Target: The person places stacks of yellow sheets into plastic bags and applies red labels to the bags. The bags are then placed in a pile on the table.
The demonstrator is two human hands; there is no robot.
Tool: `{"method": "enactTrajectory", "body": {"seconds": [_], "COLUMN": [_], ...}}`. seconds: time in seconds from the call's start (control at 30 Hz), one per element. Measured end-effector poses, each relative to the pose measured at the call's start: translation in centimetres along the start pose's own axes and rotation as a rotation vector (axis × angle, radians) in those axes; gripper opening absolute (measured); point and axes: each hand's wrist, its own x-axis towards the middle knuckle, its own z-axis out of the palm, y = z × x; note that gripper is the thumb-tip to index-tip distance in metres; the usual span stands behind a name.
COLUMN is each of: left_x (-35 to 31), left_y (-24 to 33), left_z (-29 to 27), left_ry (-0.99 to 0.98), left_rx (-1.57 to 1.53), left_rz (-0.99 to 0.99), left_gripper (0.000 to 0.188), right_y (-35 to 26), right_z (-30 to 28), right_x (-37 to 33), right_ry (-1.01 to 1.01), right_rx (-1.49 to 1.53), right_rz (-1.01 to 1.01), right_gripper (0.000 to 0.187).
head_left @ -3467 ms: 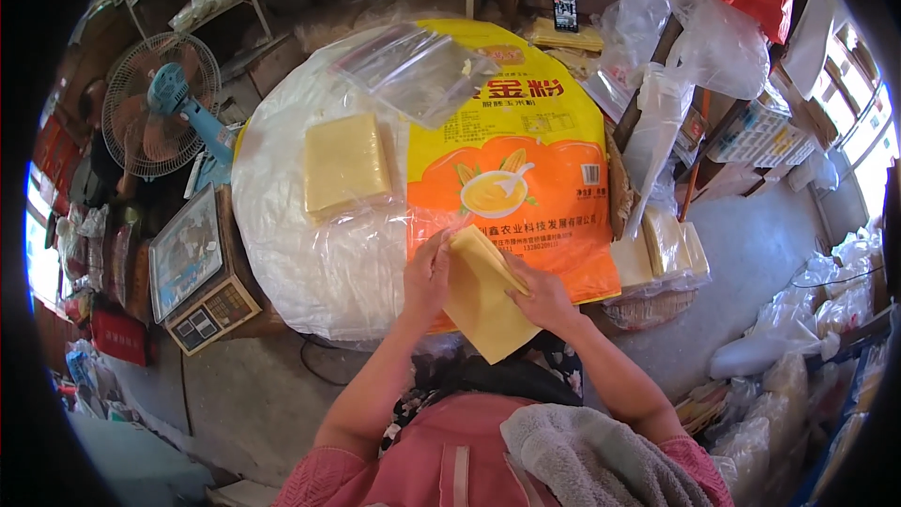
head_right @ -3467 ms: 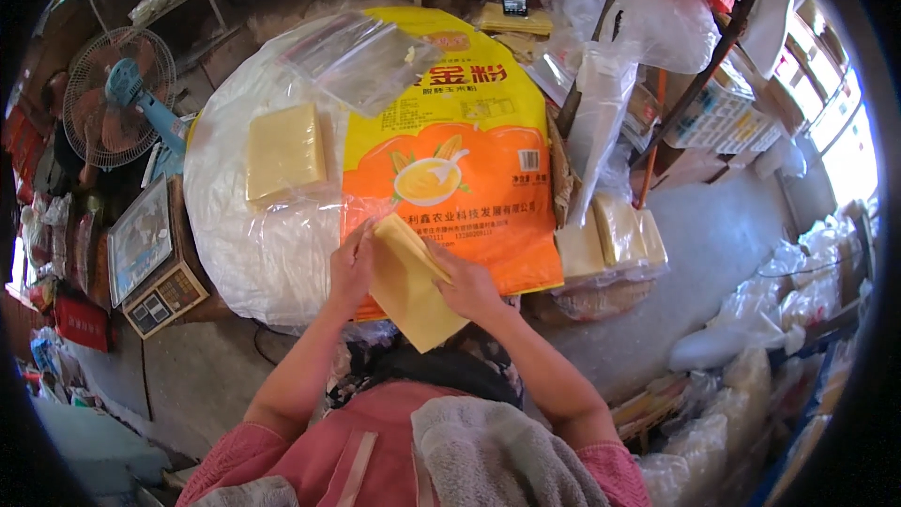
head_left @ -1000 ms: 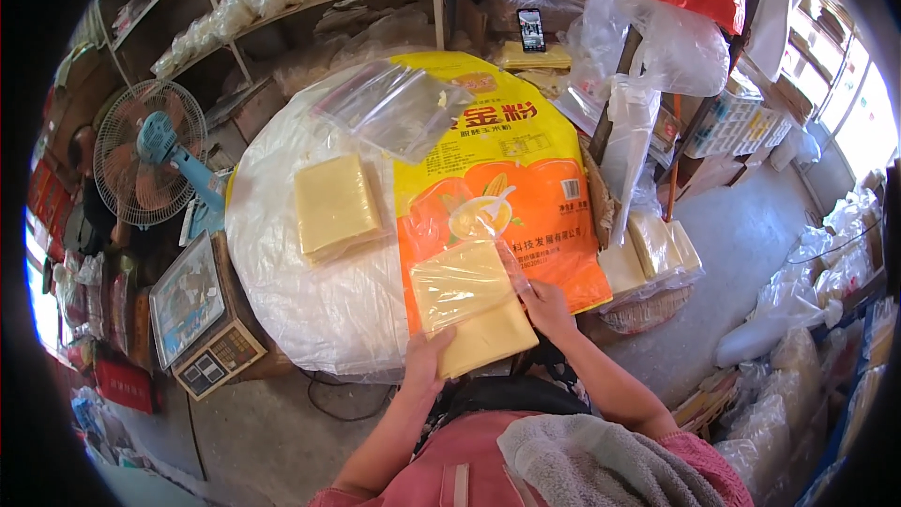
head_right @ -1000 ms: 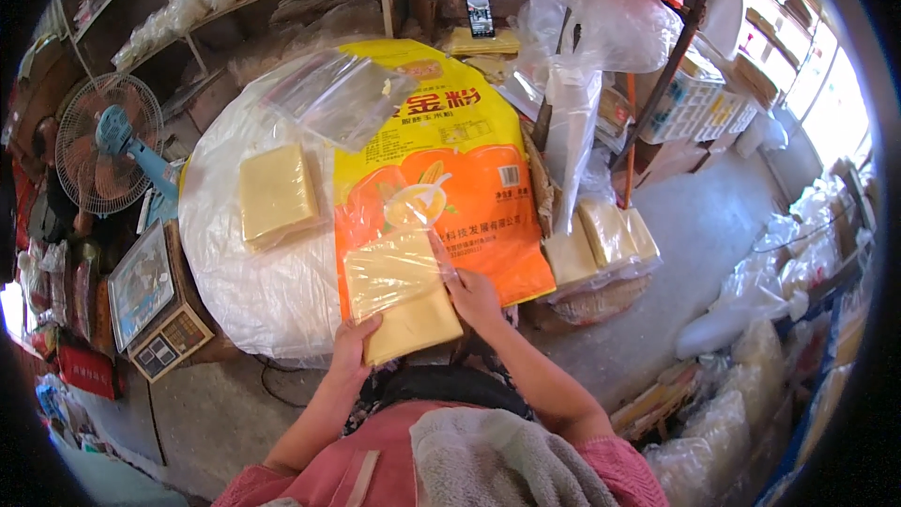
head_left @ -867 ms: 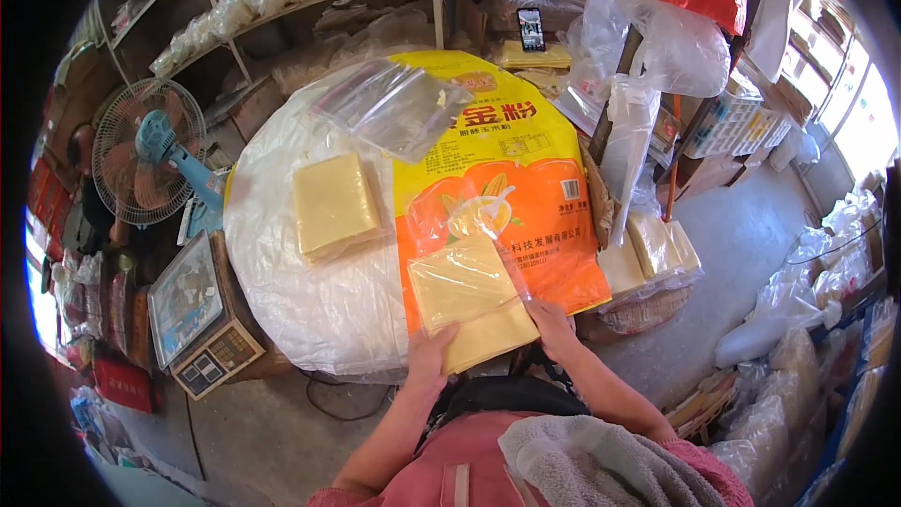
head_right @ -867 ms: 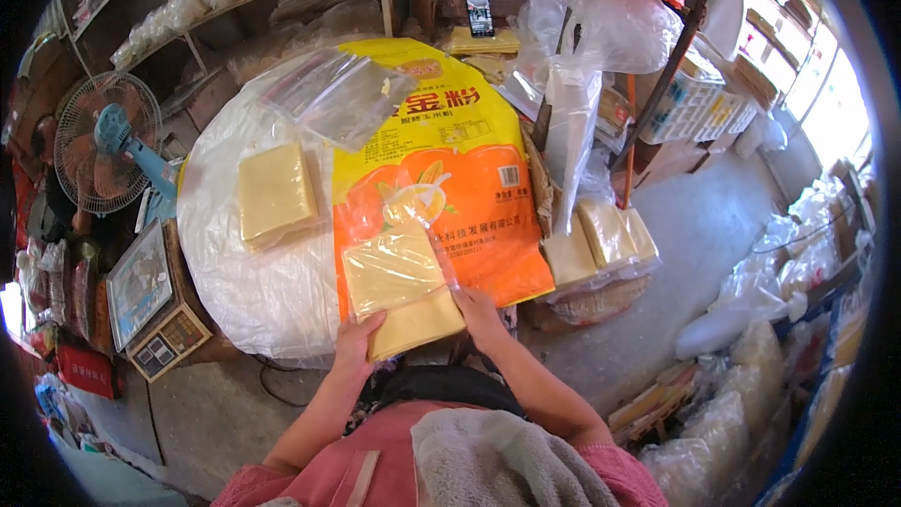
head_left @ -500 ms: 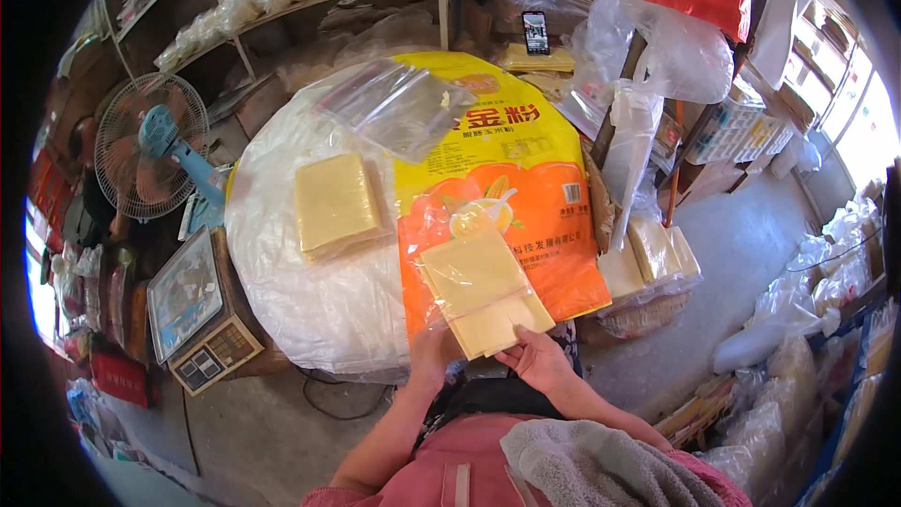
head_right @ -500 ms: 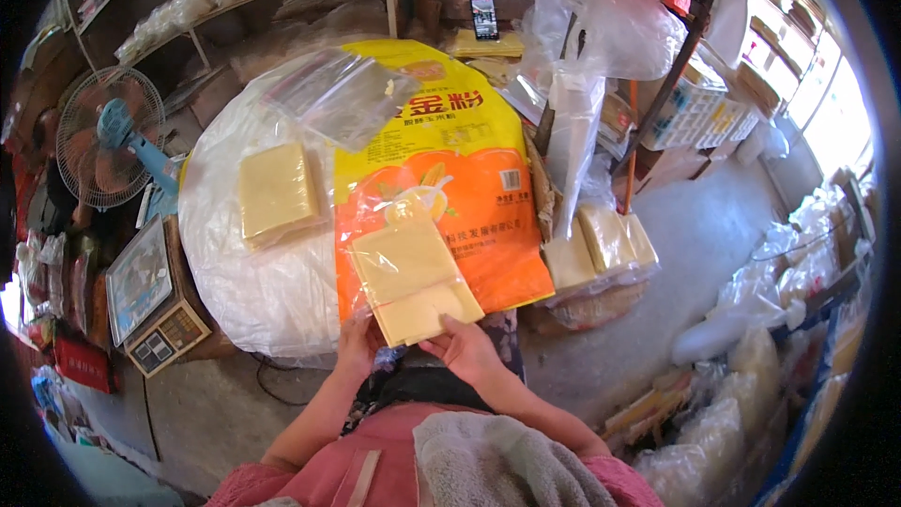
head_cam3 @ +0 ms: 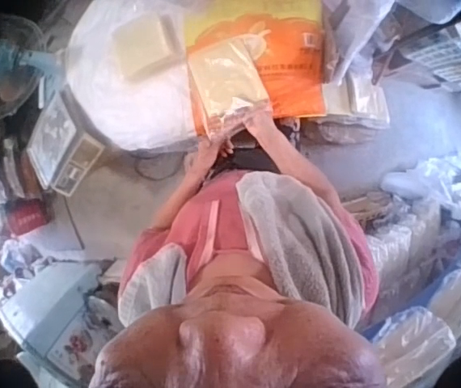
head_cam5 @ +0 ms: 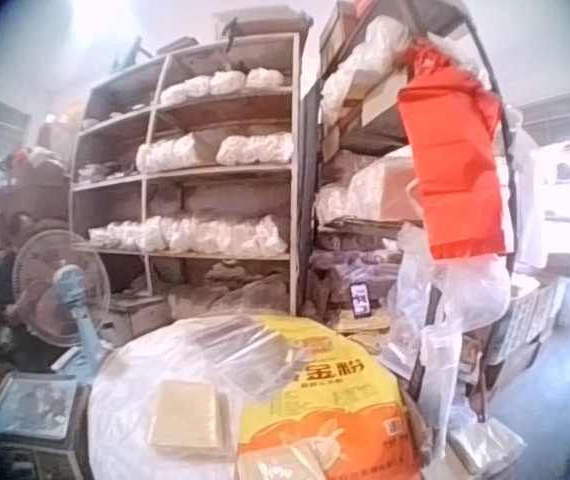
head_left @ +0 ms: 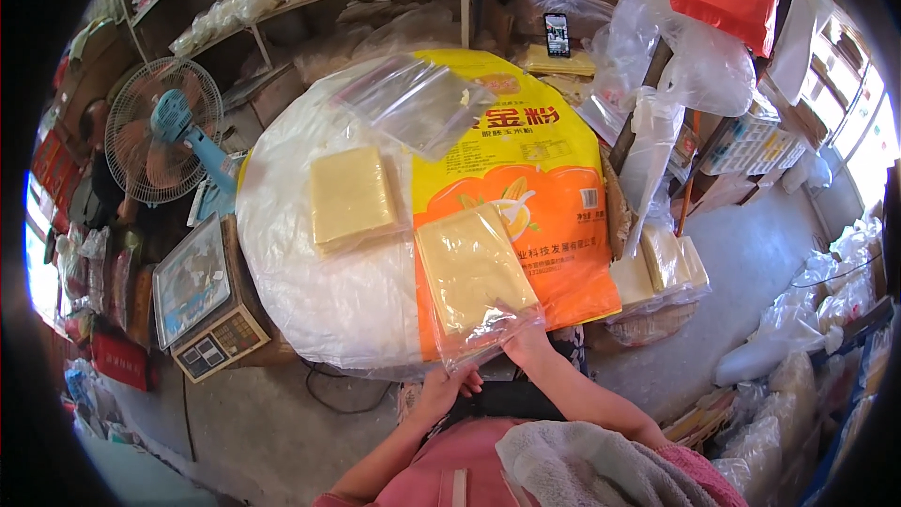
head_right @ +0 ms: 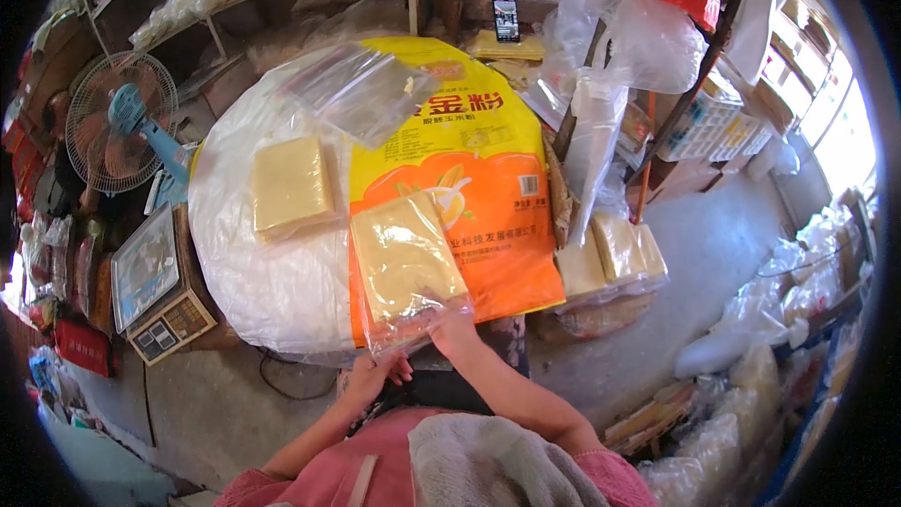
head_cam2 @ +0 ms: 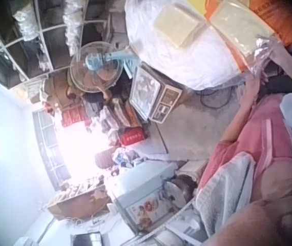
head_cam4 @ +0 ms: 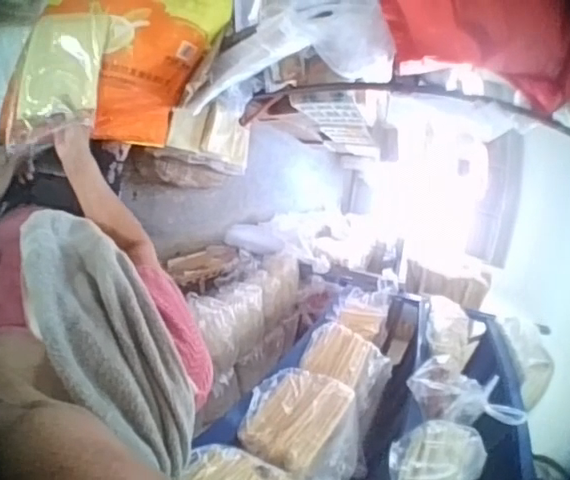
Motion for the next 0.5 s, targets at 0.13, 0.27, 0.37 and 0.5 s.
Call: {"method": "enactTrajectory", "body": {"seconds": [0.13,0.27,0.37,0.5], "left_x": [-0.6,0.0,1.2,0.1], "left_y": [2.0,4.1,5.0,4.9], "left_z": [0.3,-0.3,-0.8,-2.0], "left_ry": [0.164,0.261,0.335,0.255], "left_rx": [0.014,-0.029,-0.009,-0.026], "left_rz": [0.133,0.052,0.07,-0.013], "left_gripper": [0.022,0.027,0.035,0.027], "right_y": [0.1,0.9,0.0,-1.7], "right_z": [2.2,3.4,3.4,0.2], "right_x": [-0.3,3.0,3.4,-1.5], "right_ry": [0.042,0.035,0.003,-0.068], "right_rx": [-0.026,0.088,-0.15,-0.738], "right_rz": [0.054,-0.001,0.002,0.02], "right_gripper": [0.033,0.031,0.026,0.028]}}
